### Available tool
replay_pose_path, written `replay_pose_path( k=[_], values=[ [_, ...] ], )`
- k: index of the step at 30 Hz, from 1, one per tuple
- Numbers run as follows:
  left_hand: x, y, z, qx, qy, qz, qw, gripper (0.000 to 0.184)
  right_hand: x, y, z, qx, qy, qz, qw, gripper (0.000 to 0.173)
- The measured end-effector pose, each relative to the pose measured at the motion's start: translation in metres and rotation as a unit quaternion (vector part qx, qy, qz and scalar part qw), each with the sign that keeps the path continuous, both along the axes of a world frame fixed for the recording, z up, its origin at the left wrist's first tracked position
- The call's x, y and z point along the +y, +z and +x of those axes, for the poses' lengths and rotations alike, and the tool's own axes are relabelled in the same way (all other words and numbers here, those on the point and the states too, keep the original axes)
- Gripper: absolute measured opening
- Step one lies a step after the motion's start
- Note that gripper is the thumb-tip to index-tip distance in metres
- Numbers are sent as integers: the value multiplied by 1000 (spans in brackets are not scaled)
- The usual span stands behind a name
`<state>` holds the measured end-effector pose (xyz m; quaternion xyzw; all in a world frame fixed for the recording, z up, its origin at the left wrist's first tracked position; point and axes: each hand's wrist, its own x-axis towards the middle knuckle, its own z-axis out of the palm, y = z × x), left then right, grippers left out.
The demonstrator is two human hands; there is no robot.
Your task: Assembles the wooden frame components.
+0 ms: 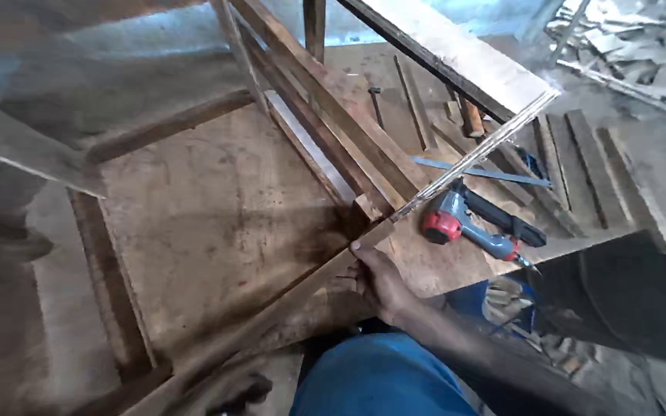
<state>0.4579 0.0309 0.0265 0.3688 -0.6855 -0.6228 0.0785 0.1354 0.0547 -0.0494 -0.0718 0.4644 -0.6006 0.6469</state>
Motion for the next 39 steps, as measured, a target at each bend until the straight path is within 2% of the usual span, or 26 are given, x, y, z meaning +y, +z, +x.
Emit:
replay_pose_path(
  k=[2, 4, 5, 7, 9, 11, 16, 22, 25, 28, 30, 35, 39],
  values=[
    [-23, 24, -41, -24, 33, -151, 988, 52, -4, 2, 1, 11, -6, -2, 1000, 34],
    [-46, 22, -77, -110, 14, -291, 950, 68, -2, 4, 2, 2, -10, -8, 1000, 33],
    [-56, 13, -94, -167, -18, -315, 934, 80, -3, 6, 1, -4, -11, -8, 1000, 33],
    [-71, -6, -120, -261, -92, -258, 926, 95, -4, 7, -2, -6, 0, -1, 1000, 36],
    [-79, -24, -135, -319, -142, -186, 918, 85, -7, 6, -4, -11, 13, 16, 1000, 38],
    [-83, -31, -139, -354, -164, -179, 903, 71, -10, 1, -5, -16, 20, 25, 999, 41],
    [-83, -30, -138, -336, -149, -194, 909, 67, -12, -5, -9, -19, 31, -5, 999, 45],
    [-85, -31, -134, -308, -143, -183, 922, 58, -12, -6, -13, -26, 49, 13, 998, 51],
    [-86, -32, -133, -301, -136, -178, 927, 47, -10, 1, -15, 16, -11, 47, 999, 52],
    [-85, -33, -130, -315, -137, -176, 923, 54, -16, -1, -19, 47, -67, 72, 994, 60],
    [-85, -34, -130, -311, -136, -181, 923, 53, -22, -3, -21, 51, -75, 88, 992, 66],
    [-83, -33, -132, -317, -135, -188, 920, 46, -28, 2, -16, 85, -91, 131, 984, 64],
    [-82, -31, -132, -315, -135, -190, 920, 54, -29, 6, -14, 87, -110, 151, 979, 63]
  ],
)
